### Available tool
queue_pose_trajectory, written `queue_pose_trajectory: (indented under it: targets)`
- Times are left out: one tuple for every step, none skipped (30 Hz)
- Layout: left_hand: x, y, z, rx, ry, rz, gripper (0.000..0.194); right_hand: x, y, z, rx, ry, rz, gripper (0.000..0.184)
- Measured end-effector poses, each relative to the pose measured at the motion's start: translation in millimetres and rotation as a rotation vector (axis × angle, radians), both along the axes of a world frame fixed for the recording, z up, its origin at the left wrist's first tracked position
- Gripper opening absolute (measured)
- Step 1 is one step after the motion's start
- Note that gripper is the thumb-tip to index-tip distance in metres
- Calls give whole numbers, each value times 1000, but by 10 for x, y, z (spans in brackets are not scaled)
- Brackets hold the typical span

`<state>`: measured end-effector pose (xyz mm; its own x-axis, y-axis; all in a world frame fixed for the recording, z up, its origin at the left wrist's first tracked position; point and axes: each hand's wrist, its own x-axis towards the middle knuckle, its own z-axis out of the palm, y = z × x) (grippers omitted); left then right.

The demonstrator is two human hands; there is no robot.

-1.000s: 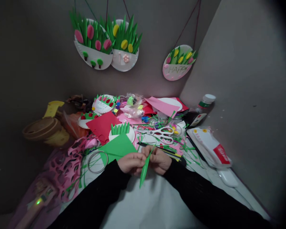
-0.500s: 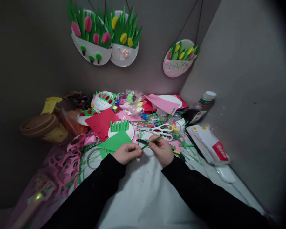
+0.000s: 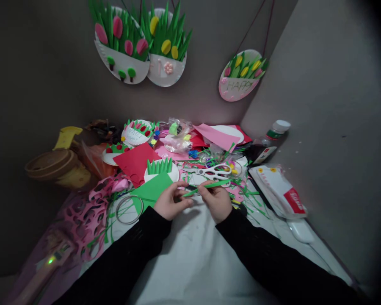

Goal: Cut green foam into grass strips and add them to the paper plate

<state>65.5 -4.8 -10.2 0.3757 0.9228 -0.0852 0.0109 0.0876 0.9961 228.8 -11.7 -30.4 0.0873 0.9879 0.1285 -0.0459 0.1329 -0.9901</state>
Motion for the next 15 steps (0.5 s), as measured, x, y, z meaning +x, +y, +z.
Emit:
queue_pose_trajectory:
  targets:
    - [-5,3,4,53,50,25,42,11,6,-5,5,8,-17,21]
    - [-10,6,9,106,110,52,32,20,11,-8,9,13,-26,21]
    - [-14,7,18,146,165,79,25,24,13,-9,14,16,-29,20]
    - [-16,6,29,170,207,99,21,26,14,-8,18,17,-27,20]
    - [-18,5,42,182,232,115,20,25,13,-6,21,17,-22,20]
    - [-18,2,56,190,248,129,20,22,10,-4,24,16,-18,20]
    - [-18,-1,69,201,263,139,21,18,7,-2,26,16,-15,20]
    - [-18,-3,81,217,279,147,21,13,3,-1,27,17,-16,21]
    - [-20,-4,91,234,295,153,21,7,0,0,25,22,-21,21]
    - [-23,-4,97,249,311,156,20,1,-2,-1,20,31,-28,22]
    - [-27,-1,100,260,323,157,20,-5,-2,-2,14,46,-36,22]
    - [-32,3,98,267,331,157,19,-11,0,-4,5,68,-44,23]
    - [-37,8,93,272,336,161,18,-18,5,-6,-6,98,-52,24]
    - [-42,13,84,274,339,163,17,-25,13,-8,-20,136,-61,24]
    - [-46,19,73,278,340,173,18,-30,22,-10,-33,181,-73,25]
